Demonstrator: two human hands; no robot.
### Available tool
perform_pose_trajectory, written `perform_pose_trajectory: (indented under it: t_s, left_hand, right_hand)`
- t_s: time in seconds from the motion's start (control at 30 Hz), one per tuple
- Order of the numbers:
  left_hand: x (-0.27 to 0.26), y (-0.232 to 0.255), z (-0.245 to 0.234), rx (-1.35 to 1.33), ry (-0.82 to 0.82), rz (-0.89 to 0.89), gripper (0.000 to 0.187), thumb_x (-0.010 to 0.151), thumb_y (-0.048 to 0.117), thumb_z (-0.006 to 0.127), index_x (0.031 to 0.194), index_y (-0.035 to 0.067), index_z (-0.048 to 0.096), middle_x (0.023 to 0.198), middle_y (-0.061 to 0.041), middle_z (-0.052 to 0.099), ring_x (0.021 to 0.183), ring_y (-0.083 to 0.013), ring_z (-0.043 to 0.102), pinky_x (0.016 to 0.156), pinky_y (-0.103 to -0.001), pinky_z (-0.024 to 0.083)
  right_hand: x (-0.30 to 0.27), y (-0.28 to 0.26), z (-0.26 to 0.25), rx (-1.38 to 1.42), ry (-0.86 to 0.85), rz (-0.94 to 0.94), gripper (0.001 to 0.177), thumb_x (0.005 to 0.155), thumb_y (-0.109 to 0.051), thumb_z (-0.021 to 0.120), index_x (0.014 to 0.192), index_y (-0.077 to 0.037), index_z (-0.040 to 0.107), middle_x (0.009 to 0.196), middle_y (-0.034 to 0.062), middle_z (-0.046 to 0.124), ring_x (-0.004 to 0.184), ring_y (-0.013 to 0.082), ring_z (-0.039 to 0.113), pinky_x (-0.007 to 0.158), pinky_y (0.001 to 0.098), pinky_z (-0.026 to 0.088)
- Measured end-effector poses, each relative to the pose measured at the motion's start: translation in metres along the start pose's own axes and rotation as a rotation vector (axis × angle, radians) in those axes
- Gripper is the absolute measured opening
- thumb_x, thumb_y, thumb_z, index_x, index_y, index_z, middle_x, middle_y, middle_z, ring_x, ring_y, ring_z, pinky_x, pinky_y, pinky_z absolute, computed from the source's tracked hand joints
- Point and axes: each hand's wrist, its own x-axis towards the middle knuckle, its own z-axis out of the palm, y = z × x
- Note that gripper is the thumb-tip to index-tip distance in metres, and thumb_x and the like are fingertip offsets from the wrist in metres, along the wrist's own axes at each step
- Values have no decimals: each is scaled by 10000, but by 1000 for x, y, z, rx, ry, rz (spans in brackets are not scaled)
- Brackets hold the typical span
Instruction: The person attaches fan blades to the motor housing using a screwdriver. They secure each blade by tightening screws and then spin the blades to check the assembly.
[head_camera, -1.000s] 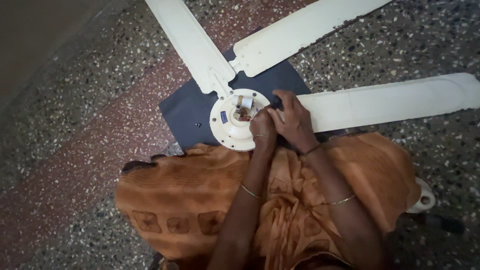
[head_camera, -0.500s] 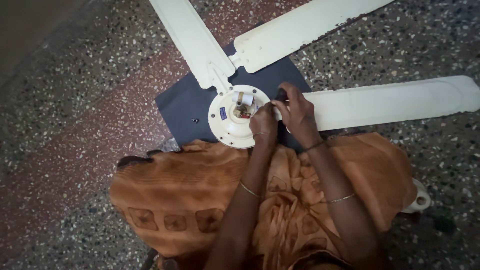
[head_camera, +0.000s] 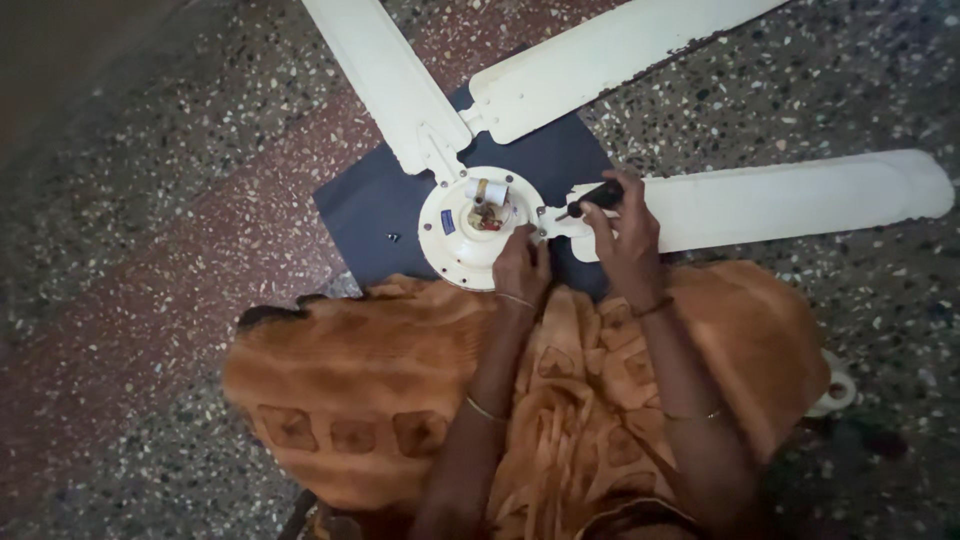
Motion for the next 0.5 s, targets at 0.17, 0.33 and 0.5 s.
perform_pose_trajectory:
  t_s: [0.17, 0.33, 0.5]
  left_hand:
    - [-4, -5, -1, -76, 44, 19, 187, 920, 36, 618, 1105, 19, 643, 877, -194, 692, 731, -346, 697, 661, -436, 554]
    - [-5, -4, -5, -118, 34, -15, 174, 907, 23, 605, 1078, 11, 639, 856, -205, 685, 743, -369, 697, 669, -445, 554]
    - [-4, -2, -5, -106, 65, 21, 164, 920, 23, 602, 1079, 17, 643, 918, -221, 697, 826, -407, 704, 725, -469, 562]
  right_hand:
    - [-9, -4, 6, -8, -74, 87, 413, 1033, -92, 667, 1391, 3, 485, 1092, 182, 687, 941, 232, 762, 754, 328, 620]
    - [-9, -3, 12, -26, -62, -30, 411, 1041, -78, 661, 1395, 17, 477, 1155, 212, 665, 985, 249, 747, 769, 337, 629]
    - [-9, 4, 13, -24, -78, 68, 420, 1032, -81, 668, 1399, 8, 486, 1104, 195, 686, 948, 240, 753, 754, 344, 621]
